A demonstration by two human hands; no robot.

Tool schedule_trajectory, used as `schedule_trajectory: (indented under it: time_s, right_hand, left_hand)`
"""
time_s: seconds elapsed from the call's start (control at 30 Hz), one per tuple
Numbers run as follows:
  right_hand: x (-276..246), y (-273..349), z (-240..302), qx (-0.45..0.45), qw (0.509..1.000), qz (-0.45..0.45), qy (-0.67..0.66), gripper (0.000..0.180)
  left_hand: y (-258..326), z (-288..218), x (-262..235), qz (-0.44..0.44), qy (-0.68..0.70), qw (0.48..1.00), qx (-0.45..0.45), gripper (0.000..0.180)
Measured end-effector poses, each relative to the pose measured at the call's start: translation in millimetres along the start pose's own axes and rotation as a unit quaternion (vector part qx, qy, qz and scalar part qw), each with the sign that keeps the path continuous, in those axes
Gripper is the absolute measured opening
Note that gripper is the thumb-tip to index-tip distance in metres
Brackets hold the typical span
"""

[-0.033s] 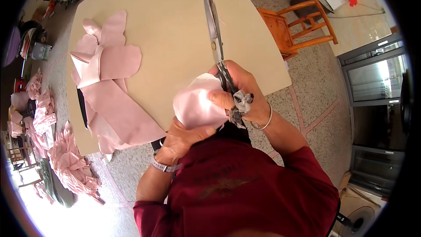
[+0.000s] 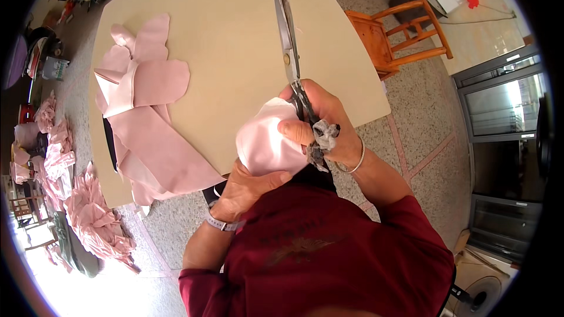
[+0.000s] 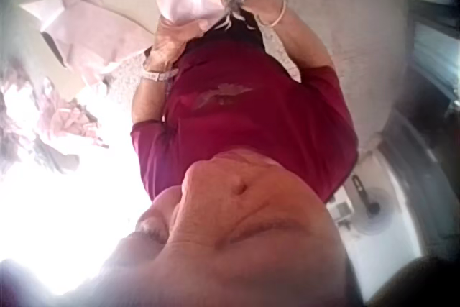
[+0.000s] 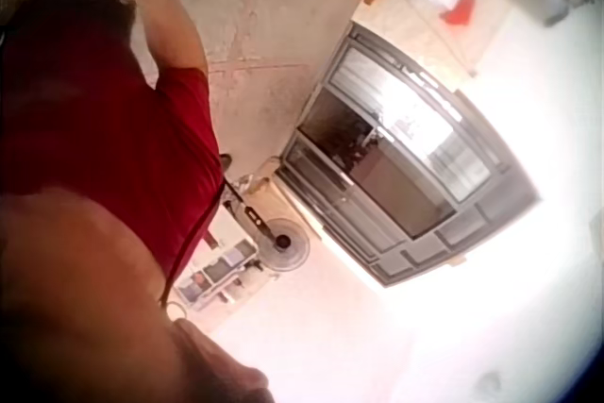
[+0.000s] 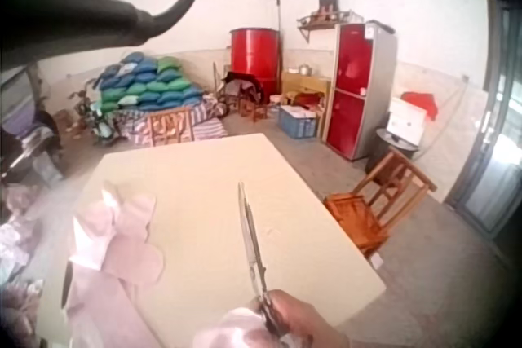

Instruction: The person cuts pink fabric using shears on a table, handling individual pieces one by one and setting the cut sections aside.

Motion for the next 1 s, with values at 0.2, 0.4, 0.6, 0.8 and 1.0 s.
schedule_trajectory:
  time_s: [0.2,0.4,0.6,0.8,1.0]
  right_hand:
    - [3,-1,6,0.008,0.999,-0.042,-0.029,0.037]
    - [6,5,1,-0.001,1.000,-0.016,0.005,0.036]
    - [7,7,5,0.038,0.999,-0.010,0.019,0.034]
    - [-7,20,9,0.048,0.997,0.011,-0.065,0.036]
    - [-32,56,24,0.116,0.954,0.272,-0.044,0.037]
  left_hand:
    - [3,-13,-26,-0.027,0.130,0.991,-0.019,0.042]
    - [7,-34,-20,-0.015,0.032,0.998,-0.047,0.039]
    - [3,-30,-39,-0.024,-0.058,0.993,-0.100,0.035]
    - [13,-53,-54,-0.082,-0.009,0.994,-0.074,0.028]
    - [22,-78,-87,-0.110,-0.065,0.991,-0.026,0.032]
Point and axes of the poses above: each hand's wrist, its own y-axis away from the middle knuckle, its own x-axis out of the palm, z = x × y, the point moved 4 cm from there along -y, towards the middle knuckle, and after that the axes turned 15 degrees about -x, right-handed, at the moved point
